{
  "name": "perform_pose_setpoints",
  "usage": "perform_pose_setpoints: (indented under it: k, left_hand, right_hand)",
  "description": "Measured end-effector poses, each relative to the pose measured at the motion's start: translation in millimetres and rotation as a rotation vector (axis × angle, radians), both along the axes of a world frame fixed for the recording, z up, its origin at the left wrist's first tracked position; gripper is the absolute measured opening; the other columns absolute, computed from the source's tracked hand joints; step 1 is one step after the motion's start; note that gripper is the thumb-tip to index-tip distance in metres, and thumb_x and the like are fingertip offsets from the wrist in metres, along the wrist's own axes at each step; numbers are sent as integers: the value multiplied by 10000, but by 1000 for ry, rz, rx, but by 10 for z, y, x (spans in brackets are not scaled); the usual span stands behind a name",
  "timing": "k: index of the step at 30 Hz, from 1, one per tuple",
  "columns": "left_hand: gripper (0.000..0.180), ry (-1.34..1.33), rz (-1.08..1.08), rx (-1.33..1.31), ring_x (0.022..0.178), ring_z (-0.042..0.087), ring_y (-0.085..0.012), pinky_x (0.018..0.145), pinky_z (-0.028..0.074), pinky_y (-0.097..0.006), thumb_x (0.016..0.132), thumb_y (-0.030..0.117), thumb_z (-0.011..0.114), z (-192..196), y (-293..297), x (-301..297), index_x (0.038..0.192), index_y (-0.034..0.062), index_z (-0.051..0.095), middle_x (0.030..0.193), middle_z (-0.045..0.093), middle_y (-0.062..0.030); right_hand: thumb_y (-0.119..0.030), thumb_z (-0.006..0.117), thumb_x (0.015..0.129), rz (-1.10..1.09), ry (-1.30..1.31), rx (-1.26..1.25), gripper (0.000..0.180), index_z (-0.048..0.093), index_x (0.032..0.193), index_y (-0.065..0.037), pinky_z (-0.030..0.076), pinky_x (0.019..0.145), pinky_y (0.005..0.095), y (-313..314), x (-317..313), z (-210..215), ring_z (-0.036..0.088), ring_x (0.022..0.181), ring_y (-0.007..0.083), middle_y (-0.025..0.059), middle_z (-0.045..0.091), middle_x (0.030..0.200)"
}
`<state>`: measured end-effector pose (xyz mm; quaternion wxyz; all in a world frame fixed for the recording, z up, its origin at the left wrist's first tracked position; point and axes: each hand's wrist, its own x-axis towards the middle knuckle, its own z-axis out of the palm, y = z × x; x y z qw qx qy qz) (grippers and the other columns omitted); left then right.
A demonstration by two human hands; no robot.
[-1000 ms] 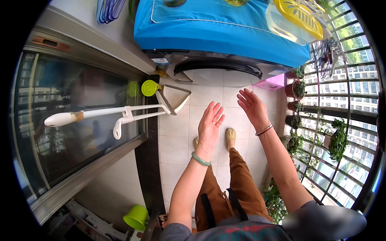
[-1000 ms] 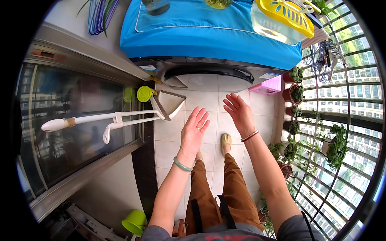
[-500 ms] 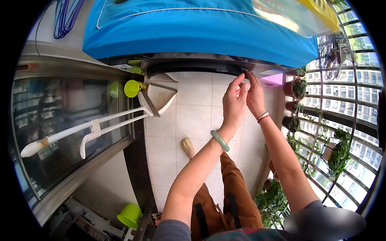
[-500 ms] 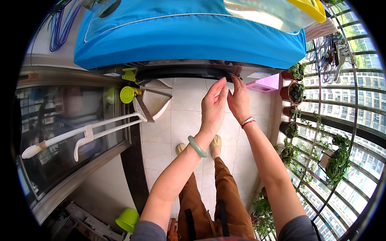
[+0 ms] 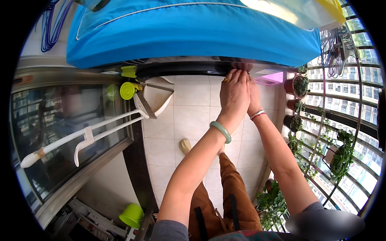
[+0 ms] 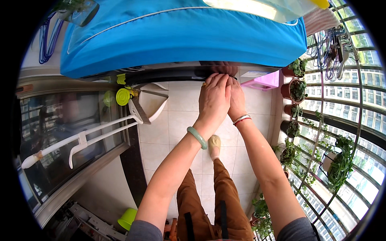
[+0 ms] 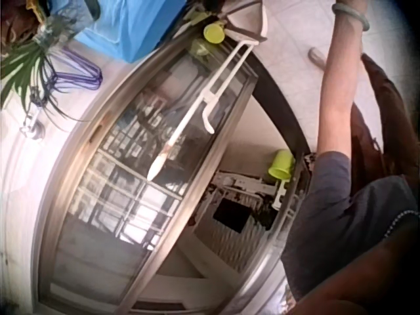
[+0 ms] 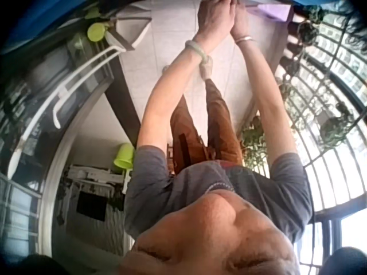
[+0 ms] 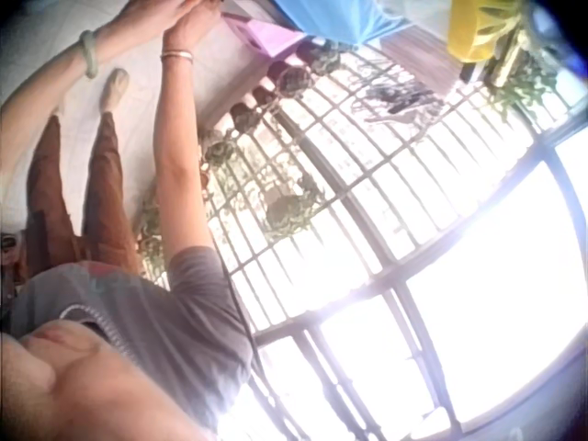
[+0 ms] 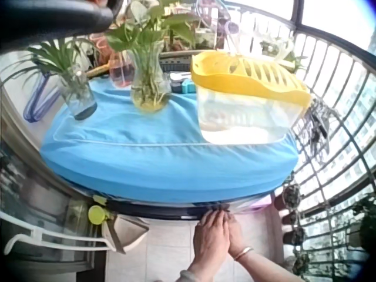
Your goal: The person removes wet clothes from a washing machine on a balcony and hangs them on a drying rack. They handle a yellow t-shirt, a beige bra, and a dark blue garment, placing each on a hanger and arranging them on the rack.
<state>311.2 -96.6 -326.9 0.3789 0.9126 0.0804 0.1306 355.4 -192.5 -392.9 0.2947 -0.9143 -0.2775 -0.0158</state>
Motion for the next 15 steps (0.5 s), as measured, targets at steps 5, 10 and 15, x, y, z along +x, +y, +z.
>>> perform_pose_setpoints:
  k: [5, 10, 15]
  left_hand:
    - [305, 20, -1, 101, 1182, 498, -280, 992, 408, -391, 907, 144, 529, -111, -50, 41, 1155, -19, 599, 1173, 613, -123]
    - [262, 3, 7, 238, 1129, 516, -243, 943, 405, -354, 848, 140, 565, -137, -58, 36, 1072, 19, 627, 1073, 627, -94]
    - [269, 138, -156, 730, 1065, 523, -212, 951, 337, -326, 795, 140, 599, 15, -60, 30, 1041, 39, 636, 1023, 625, -74]
  right_hand:
    - [-139, 546, 842, 25, 14, -34, 236, 541, 1028, 6, 482, 829, 426, -37, 66, -55, 544, 1012, 371, 193, 588, 1014]
    - [-121, 567, 817, 22, -6, -82, 241, 548, 1020, 8, 482, 839, 422, -24, 26, -11, 547, 1010, 368, 192, 590, 1015]
    - [-109, 572, 807, 32, -133, 50, 267, 554, 1043, 12, 485, 849, 410, -22, 12, -82, 550, 988, 362, 186, 586, 1032]
